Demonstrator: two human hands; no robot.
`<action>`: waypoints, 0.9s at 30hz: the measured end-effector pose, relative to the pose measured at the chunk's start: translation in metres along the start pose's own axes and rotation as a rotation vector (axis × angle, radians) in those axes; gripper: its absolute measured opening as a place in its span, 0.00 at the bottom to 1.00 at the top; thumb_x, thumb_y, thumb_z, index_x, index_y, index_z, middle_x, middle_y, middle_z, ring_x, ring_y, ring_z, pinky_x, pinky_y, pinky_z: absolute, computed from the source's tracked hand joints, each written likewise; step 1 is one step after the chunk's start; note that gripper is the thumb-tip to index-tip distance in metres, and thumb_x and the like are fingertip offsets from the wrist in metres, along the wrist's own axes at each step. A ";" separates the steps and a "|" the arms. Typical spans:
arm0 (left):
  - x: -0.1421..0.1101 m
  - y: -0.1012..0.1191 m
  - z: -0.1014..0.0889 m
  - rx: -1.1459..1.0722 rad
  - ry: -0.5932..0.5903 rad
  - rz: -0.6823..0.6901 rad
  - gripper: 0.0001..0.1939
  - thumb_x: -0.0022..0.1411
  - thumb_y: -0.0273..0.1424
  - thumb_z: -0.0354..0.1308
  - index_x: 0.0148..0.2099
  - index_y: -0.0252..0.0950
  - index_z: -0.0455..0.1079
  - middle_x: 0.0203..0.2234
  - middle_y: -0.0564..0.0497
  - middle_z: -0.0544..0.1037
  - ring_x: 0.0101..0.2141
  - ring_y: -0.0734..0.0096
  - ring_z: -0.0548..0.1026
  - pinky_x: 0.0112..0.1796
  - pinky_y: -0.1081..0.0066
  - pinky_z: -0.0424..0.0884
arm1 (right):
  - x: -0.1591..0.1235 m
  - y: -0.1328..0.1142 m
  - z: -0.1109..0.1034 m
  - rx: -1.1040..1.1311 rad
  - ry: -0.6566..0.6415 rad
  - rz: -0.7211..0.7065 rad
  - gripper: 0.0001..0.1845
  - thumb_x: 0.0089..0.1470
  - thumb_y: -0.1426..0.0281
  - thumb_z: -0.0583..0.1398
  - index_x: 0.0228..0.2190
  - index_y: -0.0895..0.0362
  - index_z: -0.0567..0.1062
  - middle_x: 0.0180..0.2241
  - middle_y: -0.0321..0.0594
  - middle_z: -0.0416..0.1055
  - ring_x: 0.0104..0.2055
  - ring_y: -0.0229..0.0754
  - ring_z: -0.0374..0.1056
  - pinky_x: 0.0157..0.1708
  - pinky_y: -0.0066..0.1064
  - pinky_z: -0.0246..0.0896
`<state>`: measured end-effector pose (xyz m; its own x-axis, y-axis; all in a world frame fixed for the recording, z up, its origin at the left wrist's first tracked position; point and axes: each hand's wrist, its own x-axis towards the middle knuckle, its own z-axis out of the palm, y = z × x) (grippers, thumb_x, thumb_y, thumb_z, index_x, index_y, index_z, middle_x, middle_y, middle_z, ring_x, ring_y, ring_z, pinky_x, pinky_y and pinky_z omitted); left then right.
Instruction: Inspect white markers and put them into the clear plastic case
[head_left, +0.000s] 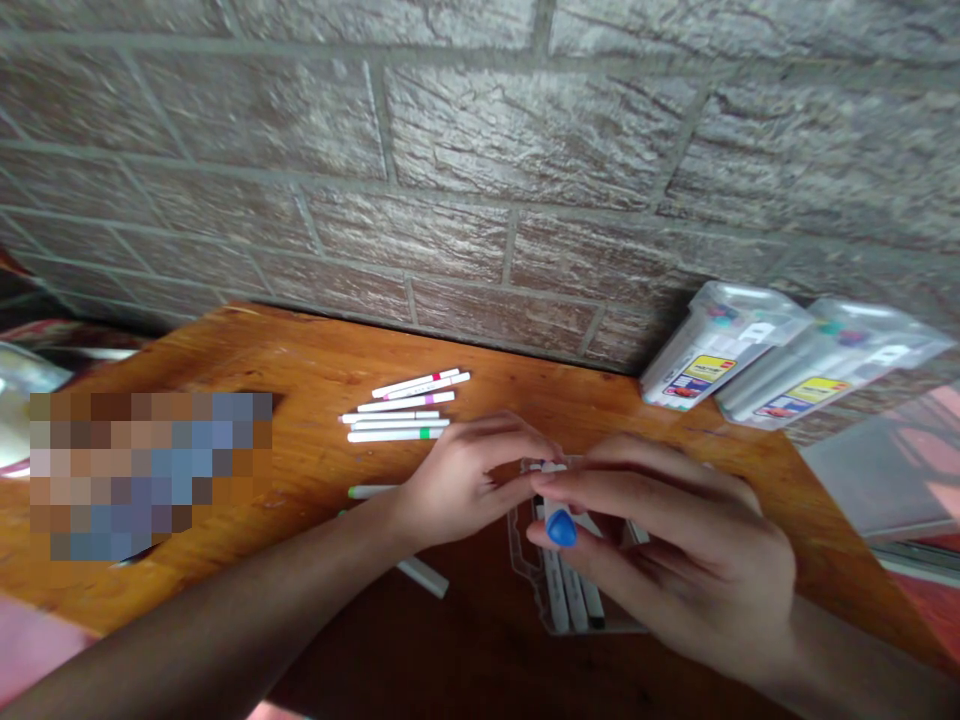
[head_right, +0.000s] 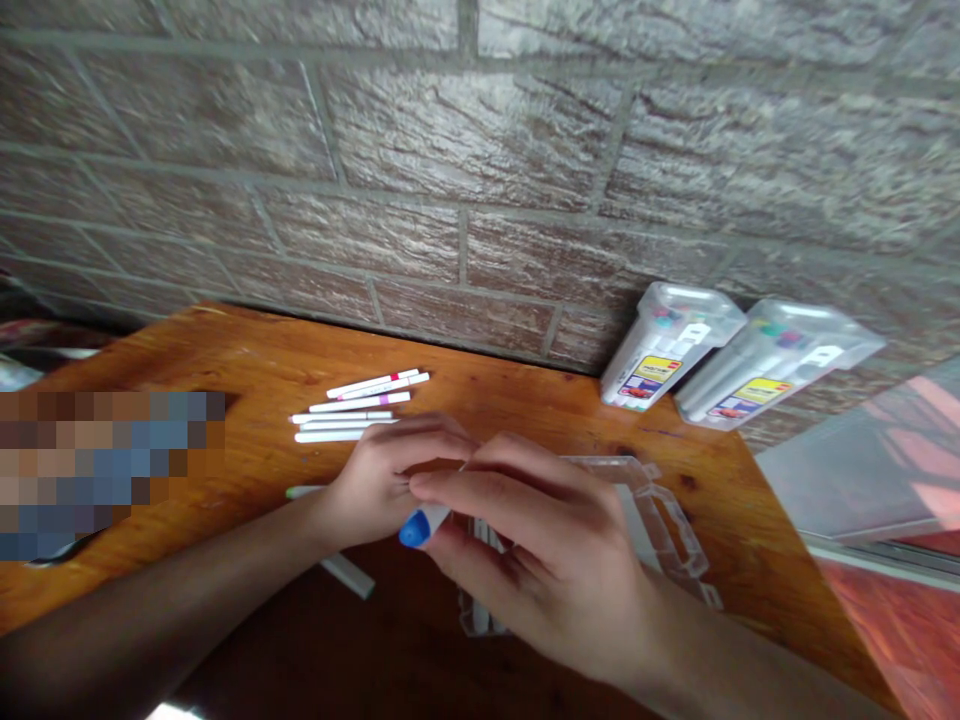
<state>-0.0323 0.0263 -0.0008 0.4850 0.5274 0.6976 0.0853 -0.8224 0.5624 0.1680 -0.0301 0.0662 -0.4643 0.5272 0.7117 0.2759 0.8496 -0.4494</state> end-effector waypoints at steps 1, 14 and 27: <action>0.000 0.000 0.000 -0.002 0.000 -0.002 0.05 0.70 0.30 0.65 0.45 0.33 0.79 0.38 0.46 0.85 0.39 0.68 0.82 0.41 0.72 0.76 | 0.000 0.000 0.000 0.001 0.001 -0.001 0.15 0.56 0.83 0.69 0.45 0.62 0.83 0.37 0.40 0.81 0.36 0.34 0.77 0.40 0.20 0.75; 0.000 0.001 0.000 0.012 -0.027 -0.031 0.06 0.72 0.31 0.63 0.44 0.35 0.79 0.37 0.46 0.85 0.39 0.66 0.82 0.42 0.69 0.77 | -0.002 0.002 -0.001 -0.005 -0.019 0.022 0.19 0.56 0.81 0.70 0.48 0.56 0.82 0.37 0.39 0.81 0.32 0.36 0.76 0.31 0.24 0.74; 0.008 0.011 -0.001 -0.252 0.122 -0.326 0.08 0.69 0.31 0.67 0.46 0.33 0.83 0.38 0.46 0.87 0.37 0.69 0.84 0.39 0.73 0.80 | -0.011 0.019 -0.061 0.042 0.103 0.623 0.11 0.53 0.63 0.75 0.28 0.54 0.83 0.23 0.37 0.79 0.21 0.36 0.69 0.19 0.25 0.63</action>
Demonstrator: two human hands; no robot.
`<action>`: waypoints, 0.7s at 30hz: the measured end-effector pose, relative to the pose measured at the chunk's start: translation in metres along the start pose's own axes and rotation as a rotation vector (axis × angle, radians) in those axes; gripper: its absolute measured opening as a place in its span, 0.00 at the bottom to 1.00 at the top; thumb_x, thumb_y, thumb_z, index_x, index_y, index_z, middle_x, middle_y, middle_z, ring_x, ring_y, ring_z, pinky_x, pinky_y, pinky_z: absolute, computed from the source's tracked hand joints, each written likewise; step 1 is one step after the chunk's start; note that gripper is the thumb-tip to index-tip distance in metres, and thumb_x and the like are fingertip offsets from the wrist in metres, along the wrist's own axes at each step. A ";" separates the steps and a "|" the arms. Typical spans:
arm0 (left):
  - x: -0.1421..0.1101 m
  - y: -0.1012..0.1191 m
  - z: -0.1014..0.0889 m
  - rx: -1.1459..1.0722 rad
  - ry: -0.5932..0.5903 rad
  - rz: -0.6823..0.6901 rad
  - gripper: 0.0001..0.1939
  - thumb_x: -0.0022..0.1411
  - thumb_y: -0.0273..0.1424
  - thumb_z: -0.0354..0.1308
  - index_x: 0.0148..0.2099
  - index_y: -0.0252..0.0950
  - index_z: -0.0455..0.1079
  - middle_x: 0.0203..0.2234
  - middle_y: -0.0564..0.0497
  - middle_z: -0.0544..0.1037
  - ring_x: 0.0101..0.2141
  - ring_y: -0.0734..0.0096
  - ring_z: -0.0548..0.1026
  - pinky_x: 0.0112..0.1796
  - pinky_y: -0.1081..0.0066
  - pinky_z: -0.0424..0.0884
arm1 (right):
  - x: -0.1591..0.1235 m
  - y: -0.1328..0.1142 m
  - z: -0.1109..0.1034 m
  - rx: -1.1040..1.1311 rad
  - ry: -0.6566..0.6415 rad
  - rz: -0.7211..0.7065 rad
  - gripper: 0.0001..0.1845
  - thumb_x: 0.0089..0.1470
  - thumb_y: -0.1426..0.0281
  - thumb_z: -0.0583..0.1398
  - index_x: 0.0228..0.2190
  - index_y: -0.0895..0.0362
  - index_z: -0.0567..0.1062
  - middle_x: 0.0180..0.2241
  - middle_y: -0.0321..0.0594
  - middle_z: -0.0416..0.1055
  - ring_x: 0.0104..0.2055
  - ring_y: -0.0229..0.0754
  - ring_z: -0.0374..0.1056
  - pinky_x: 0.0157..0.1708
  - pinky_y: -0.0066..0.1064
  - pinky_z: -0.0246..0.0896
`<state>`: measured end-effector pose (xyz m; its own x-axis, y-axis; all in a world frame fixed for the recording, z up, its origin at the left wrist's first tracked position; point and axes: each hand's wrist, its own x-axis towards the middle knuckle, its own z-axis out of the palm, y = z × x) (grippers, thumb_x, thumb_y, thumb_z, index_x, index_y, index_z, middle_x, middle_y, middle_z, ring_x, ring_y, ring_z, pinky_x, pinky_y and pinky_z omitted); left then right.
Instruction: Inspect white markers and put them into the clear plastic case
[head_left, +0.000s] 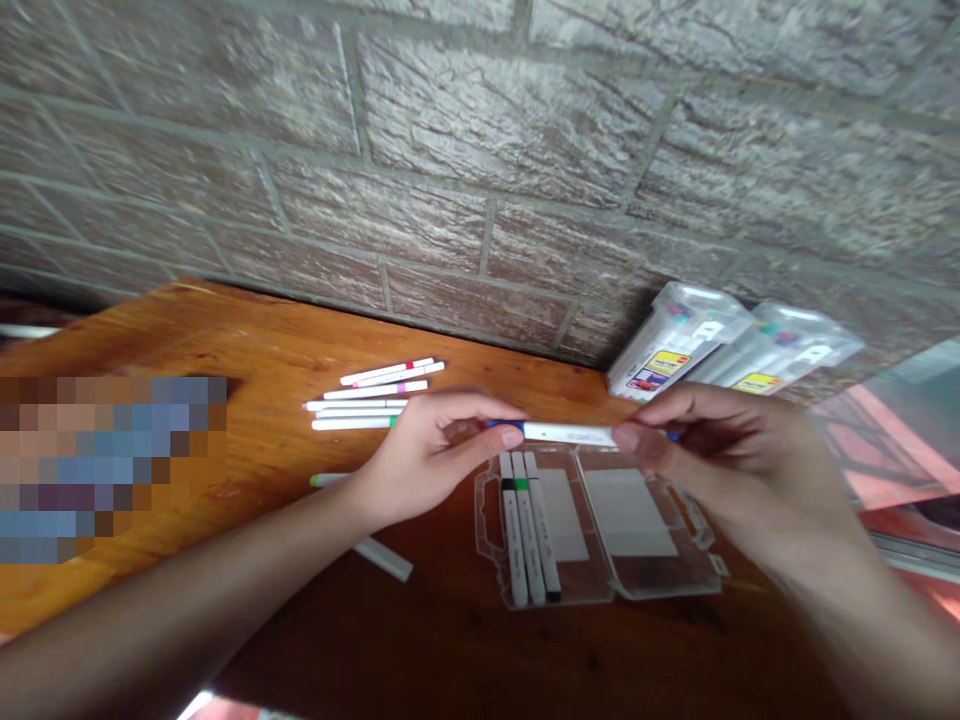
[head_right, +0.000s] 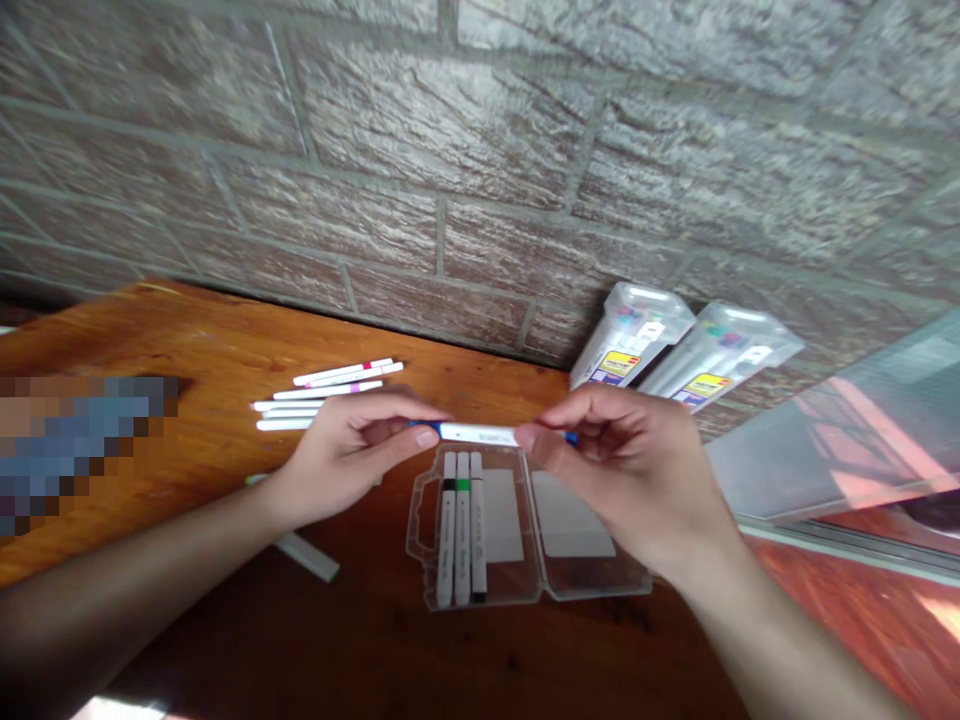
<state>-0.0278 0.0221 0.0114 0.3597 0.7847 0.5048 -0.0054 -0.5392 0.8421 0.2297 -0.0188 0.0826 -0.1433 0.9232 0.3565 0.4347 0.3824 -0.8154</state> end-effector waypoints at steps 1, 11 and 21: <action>0.000 0.001 0.001 -0.011 -0.003 -0.008 0.07 0.69 0.31 0.67 0.46 0.33 0.82 0.38 0.46 0.87 0.37 0.69 0.83 0.39 0.73 0.79 | -0.005 0.003 -0.002 0.021 -0.063 0.055 0.12 0.53 0.61 0.75 0.27 0.56 0.83 0.22 0.38 0.78 0.21 0.36 0.69 0.18 0.25 0.61; -0.006 0.013 0.029 -0.029 -0.178 -0.065 0.10 0.72 0.35 0.64 0.49 0.34 0.75 0.34 0.50 0.80 0.34 0.73 0.77 0.36 0.74 0.73 | -0.031 0.016 0.027 0.340 -0.378 0.214 0.13 0.56 0.61 0.73 0.37 0.58 0.84 0.31 0.38 0.81 0.28 0.35 0.73 0.29 0.26 0.68; -0.038 0.051 0.040 0.616 -0.368 0.425 0.04 0.71 0.29 0.61 0.41 0.35 0.76 0.34 0.49 0.79 0.33 0.67 0.76 0.36 0.67 0.74 | -0.014 0.059 0.023 0.387 -0.289 0.304 0.32 0.55 0.63 0.73 0.59 0.53 0.73 0.37 0.37 0.81 0.27 0.37 0.75 0.27 0.29 0.75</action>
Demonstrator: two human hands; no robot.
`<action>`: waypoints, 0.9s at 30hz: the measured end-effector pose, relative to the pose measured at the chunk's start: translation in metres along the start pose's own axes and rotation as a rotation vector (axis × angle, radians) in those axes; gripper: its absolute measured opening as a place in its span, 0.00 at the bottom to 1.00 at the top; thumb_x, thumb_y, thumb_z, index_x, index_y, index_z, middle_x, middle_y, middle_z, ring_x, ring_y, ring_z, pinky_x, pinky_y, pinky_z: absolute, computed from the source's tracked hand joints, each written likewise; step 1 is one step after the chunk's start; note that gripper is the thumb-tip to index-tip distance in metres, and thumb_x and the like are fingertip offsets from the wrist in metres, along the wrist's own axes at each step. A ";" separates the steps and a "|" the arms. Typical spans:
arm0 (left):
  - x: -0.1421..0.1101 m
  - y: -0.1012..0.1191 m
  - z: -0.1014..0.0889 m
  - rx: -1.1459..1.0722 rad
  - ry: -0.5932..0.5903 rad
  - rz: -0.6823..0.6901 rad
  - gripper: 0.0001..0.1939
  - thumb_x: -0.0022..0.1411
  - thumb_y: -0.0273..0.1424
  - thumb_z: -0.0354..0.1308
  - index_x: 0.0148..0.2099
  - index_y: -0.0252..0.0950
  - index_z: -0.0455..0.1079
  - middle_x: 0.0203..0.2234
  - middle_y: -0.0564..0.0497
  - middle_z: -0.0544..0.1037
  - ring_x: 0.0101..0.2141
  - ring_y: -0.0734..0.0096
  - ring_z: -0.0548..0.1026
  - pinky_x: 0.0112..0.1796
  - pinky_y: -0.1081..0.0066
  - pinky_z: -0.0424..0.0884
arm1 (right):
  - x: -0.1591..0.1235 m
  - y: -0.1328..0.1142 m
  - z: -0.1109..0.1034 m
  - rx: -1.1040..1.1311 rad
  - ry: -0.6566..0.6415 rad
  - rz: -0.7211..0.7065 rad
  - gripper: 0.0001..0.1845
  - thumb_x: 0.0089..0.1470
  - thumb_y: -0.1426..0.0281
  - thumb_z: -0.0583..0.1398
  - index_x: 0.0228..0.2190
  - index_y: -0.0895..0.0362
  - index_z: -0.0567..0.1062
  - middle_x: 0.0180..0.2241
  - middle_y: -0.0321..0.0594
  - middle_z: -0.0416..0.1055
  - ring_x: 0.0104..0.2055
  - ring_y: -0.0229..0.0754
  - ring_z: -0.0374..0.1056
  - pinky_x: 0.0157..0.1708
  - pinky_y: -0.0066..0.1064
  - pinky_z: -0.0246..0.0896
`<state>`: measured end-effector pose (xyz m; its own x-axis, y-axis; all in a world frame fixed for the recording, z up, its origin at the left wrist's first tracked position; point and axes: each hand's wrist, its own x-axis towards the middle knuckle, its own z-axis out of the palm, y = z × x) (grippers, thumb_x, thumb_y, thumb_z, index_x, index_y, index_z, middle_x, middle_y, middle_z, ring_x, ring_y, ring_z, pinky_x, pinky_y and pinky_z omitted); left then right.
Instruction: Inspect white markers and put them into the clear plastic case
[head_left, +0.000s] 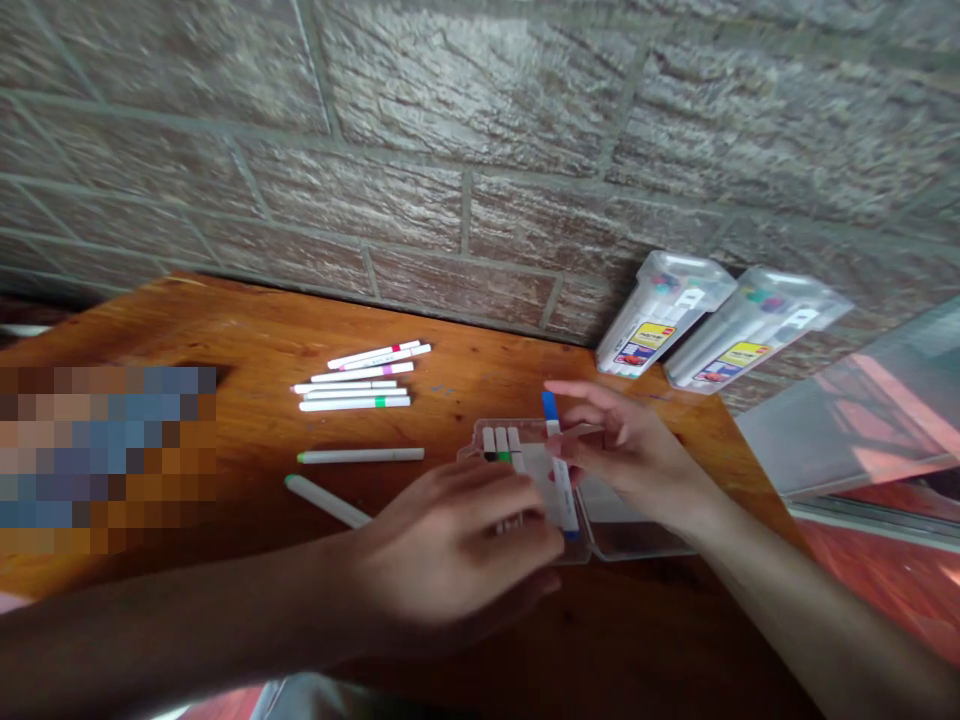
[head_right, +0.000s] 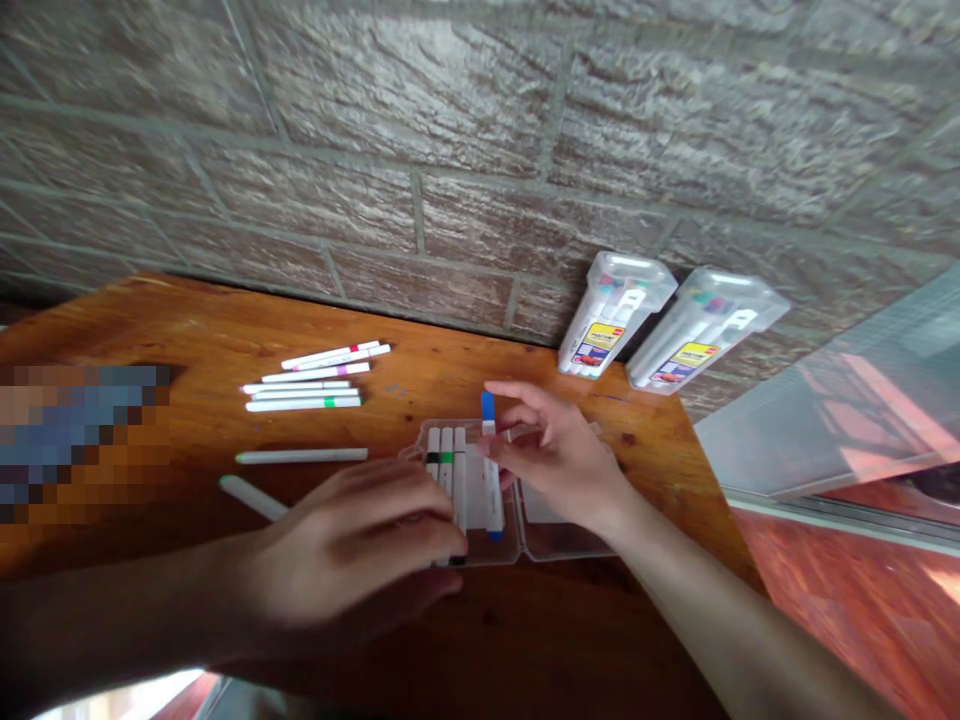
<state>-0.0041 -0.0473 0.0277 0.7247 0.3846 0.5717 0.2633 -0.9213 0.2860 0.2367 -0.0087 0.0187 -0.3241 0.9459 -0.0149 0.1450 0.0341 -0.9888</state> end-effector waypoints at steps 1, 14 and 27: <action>-0.002 0.006 0.005 0.064 -0.033 0.066 0.06 0.71 0.29 0.61 0.39 0.34 0.76 0.31 0.49 0.78 0.31 0.67 0.75 0.33 0.66 0.74 | 0.001 0.003 0.001 0.003 -0.007 0.015 0.32 0.55 0.63 0.73 0.58 0.54 0.73 0.37 0.36 0.80 0.27 0.36 0.75 0.26 0.28 0.75; -0.006 0.005 0.031 0.246 -0.145 0.270 0.14 0.72 0.28 0.55 0.50 0.31 0.82 0.46 0.39 0.84 0.47 0.57 0.81 0.54 0.59 0.78 | 0.002 0.017 0.013 -0.011 -0.066 0.081 0.20 0.58 0.66 0.71 0.50 0.56 0.75 0.31 0.35 0.80 0.26 0.36 0.74 0.24 0.26 0.74; -0.015 0.001 0.038 0.231 -0.154 0.219 0.14 0.72 0.29 0.55 0.47 0.34 0.83 0.45 0.40 0.84 0.46 0.56 0.80 0.56 0.57 0.77 | 0.007 0.012 0.005 -0.421 -0.042 0.074 0.16 0.59 0.67 0.69 0.49 0.55 0.83 0.22 0.31 0.72 0.21 0.34 0.63 0.17 0.24 0.55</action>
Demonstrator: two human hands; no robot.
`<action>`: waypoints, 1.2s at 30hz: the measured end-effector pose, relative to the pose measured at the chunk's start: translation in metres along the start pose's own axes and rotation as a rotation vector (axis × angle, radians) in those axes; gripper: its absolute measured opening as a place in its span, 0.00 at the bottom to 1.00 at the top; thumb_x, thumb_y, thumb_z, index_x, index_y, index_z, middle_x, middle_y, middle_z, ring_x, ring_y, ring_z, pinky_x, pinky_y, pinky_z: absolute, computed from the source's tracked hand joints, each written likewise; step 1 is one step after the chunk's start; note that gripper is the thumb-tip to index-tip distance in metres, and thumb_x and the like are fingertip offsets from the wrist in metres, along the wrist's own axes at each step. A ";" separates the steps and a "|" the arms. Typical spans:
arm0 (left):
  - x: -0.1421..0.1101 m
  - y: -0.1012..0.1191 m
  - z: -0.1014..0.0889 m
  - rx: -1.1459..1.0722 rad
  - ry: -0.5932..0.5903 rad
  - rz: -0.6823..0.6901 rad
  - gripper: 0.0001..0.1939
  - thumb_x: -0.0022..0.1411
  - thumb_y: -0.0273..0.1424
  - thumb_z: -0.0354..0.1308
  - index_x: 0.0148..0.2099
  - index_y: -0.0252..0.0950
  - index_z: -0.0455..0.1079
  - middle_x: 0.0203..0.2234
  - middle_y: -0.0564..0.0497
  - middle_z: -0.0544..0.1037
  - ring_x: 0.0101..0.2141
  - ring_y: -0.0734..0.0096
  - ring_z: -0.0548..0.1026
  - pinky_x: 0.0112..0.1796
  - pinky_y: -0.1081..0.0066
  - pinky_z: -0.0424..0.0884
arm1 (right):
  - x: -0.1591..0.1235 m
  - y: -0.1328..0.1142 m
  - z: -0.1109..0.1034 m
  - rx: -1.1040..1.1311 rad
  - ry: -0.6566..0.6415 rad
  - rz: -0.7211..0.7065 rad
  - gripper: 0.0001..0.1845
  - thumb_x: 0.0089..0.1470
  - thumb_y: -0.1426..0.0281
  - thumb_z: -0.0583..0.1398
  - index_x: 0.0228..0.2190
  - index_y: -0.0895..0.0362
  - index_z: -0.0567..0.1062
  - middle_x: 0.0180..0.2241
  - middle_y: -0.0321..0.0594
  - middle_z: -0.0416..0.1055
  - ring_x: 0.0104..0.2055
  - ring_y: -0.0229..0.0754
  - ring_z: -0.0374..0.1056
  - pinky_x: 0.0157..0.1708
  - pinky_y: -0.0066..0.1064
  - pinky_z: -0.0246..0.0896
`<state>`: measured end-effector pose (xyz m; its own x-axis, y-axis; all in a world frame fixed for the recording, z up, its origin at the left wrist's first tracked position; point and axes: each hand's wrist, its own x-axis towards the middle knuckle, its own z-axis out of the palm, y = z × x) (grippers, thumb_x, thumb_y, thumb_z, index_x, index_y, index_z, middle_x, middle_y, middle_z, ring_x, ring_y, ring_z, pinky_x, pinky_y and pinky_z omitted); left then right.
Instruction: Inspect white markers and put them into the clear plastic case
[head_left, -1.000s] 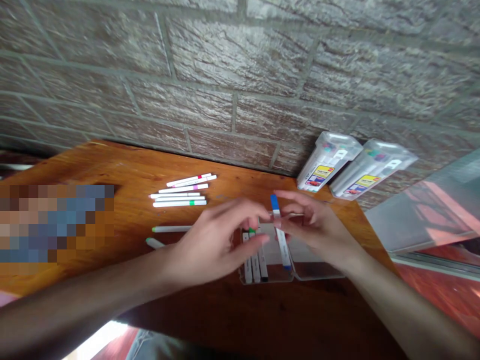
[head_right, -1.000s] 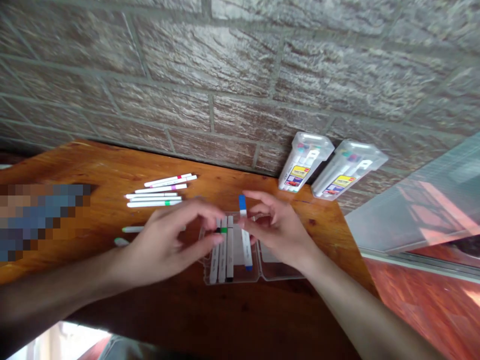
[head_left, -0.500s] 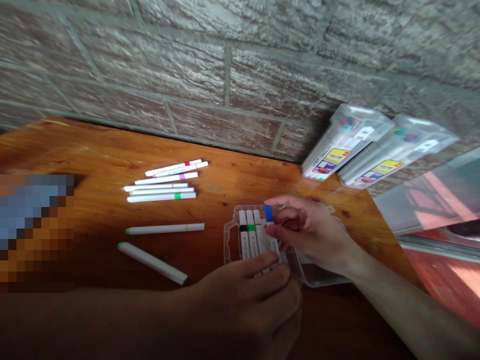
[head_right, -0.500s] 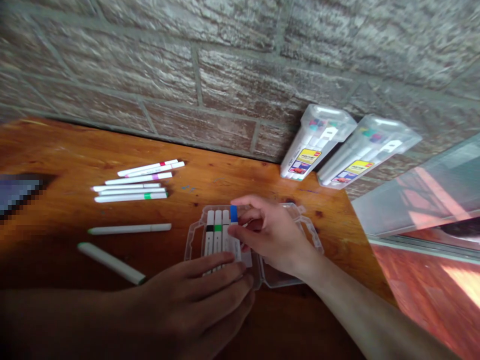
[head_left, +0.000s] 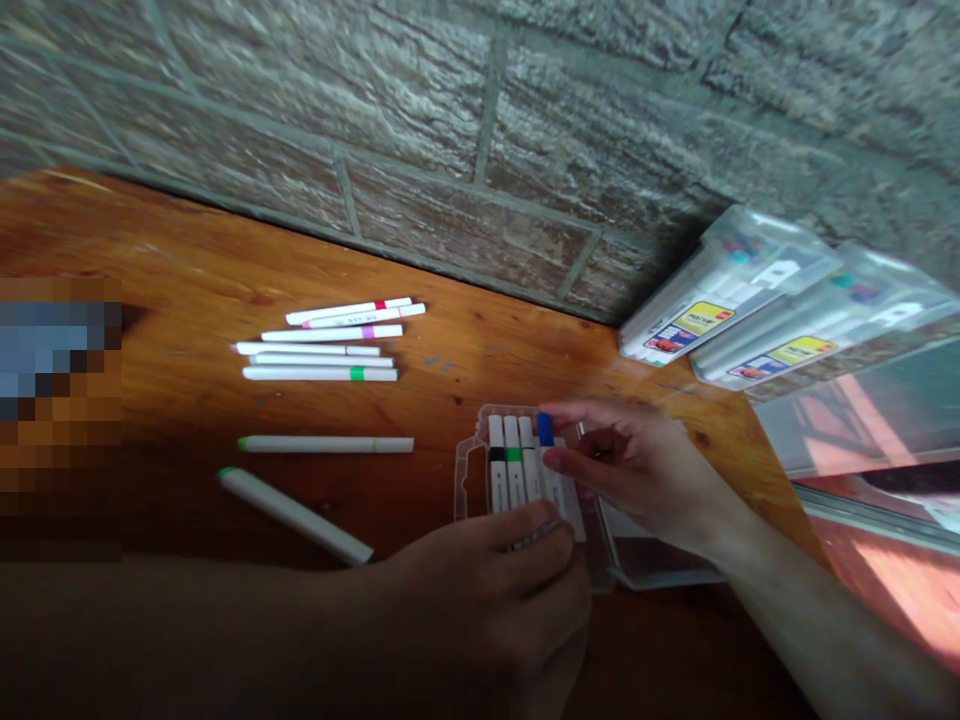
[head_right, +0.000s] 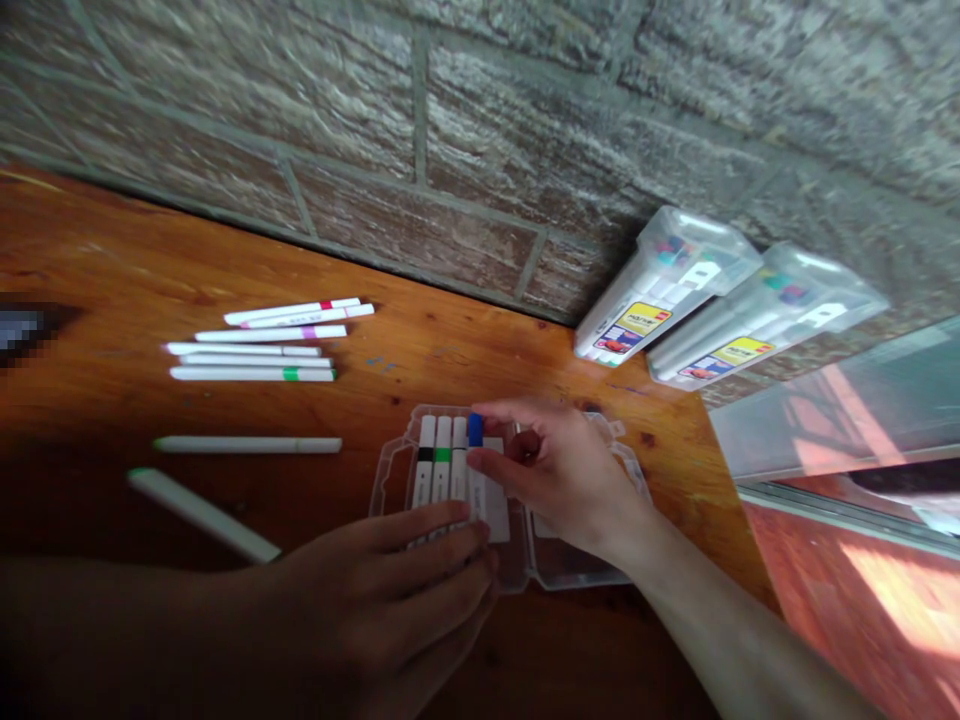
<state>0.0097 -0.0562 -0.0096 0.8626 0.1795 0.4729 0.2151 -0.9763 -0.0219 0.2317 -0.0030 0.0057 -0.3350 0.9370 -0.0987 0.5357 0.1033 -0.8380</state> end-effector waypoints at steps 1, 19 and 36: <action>0.000 0.000 0.001 -0.003 0.004 -0.001 0.13 0.72 0.29 0.55 0.46 0.34 0.83 0.46 0.39 0.84 0.46 0.56 0.80 0.55 0.58 0.77 | 0.001 0.000 -0.002 -0.027 -0.014 0.003 0.17 0.60 0.66 0.69 0.50 0.55 0.83 0.22 0.31 0.72 0.21 0.34 0.63 0.17 0.25 0.54; -0.002 0.001 -0.003 0.017 -0.044 0.022 0.11 0.72 0.31 0.58 0.46 0.35 0.82 0.46 0.39 0.84 0.48 0.56 0.80 0.56 0.57 0.76 | 0.004 0.001 -0.005 -0.337 0.006 -0.014 0.18 0.59 0.66 0.70 0.51 0.50 0.85 0.19 0.30 0.69 0.19 0.35 0.61 0.17 0.26 0.50; 0.000 -0.001 -0.005 -0.008 -0.014 0.019 0.11 0.74 0.31 0.56 0.47 0.37 0.81 0.42 0.42 0.84 0.42 0.61 0.80 0.51 0.59 0.76 | 0.002 0.004 -0.006 -0.317 0.025 -0.047 0.15 0.58 0.63 0.71 0.48 0.49 0.85 0.23 0.33 0.77 0.19 0.35 0.64 0.17 0.27 0.49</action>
<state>0.0075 -0.0558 -0.0048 0.8729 0.1621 0.4603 0.1948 -0.9806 -0.0241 0.2379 0.0018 0.0058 -0.3480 0.9363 -0.0473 0.7362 0.2416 -0.6322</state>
